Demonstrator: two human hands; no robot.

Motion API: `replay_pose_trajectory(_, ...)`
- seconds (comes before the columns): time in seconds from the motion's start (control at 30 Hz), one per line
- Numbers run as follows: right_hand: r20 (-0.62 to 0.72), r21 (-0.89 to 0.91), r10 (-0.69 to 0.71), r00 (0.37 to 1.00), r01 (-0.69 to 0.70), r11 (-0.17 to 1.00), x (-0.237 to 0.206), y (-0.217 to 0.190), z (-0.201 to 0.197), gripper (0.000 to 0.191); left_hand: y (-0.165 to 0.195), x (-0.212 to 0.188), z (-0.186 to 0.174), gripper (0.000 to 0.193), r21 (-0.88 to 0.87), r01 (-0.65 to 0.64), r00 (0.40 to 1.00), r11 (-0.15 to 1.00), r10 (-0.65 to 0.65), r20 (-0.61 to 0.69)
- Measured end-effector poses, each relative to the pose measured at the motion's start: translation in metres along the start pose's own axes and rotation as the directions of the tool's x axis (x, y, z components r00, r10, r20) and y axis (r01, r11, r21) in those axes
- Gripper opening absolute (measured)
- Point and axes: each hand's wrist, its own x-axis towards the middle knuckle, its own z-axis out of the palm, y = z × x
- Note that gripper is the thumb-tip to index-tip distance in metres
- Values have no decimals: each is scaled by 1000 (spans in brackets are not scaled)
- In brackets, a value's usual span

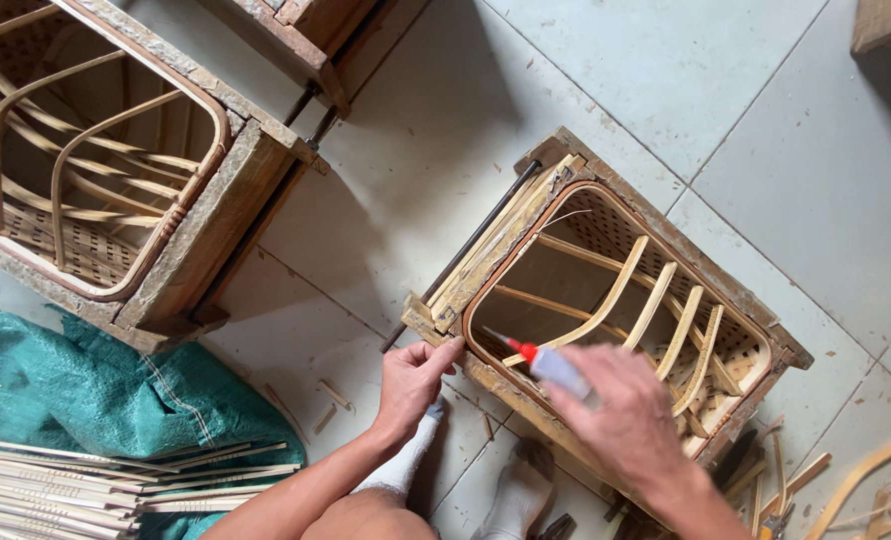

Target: The person sits on the floor weaving bamboo strips into a basket held in a wooden frame. They trim strips with pliers and scissors, apply glue from a squeeze bottle along the rim, tuck and press strips into the woven wall, and tap pieces tight with a hammer.

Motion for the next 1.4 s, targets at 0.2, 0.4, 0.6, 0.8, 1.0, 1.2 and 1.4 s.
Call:
replay_pose_trajectory(0.2,-95,-298,-346,934,305,905,64,36,-20,42,2,0,5,46,48,-13,998,999,16,-66)
replay_pose_trajectory(0.4,-67,-345,-505,860,455,821,110,31,-37,38,6,1,6,48,106,-44,995,993,53,-79)
replay_pose_trajectory(0.6,-51,-355,-569,821,518,779,124,22,-41,36,6,3,7,49,128,-71,993,989,83,-87)
replay_pose_trajectory(0.8,-28,-437,-631,775,558,705,128,15,-45,32,3,3,7,48,108,-63,994,992,72,-81)
replay_pose_trajectory(1.0,22,-494,-653,757,576,651,132,18,-52,30,3,2,6,50,142,-43,994,989,57,-96)
replay_pose_trajectory(1.2,-18,-507,-629,777,535,676,139,43,-60,30,5,1,7,49,135,-10,994,991,25,-106)
replay_pose_trajectory(1.4,-87,-477,-565,820,463,747,141,65,-69,28,1,2,4,47,114,-3,996,994,13,-90)
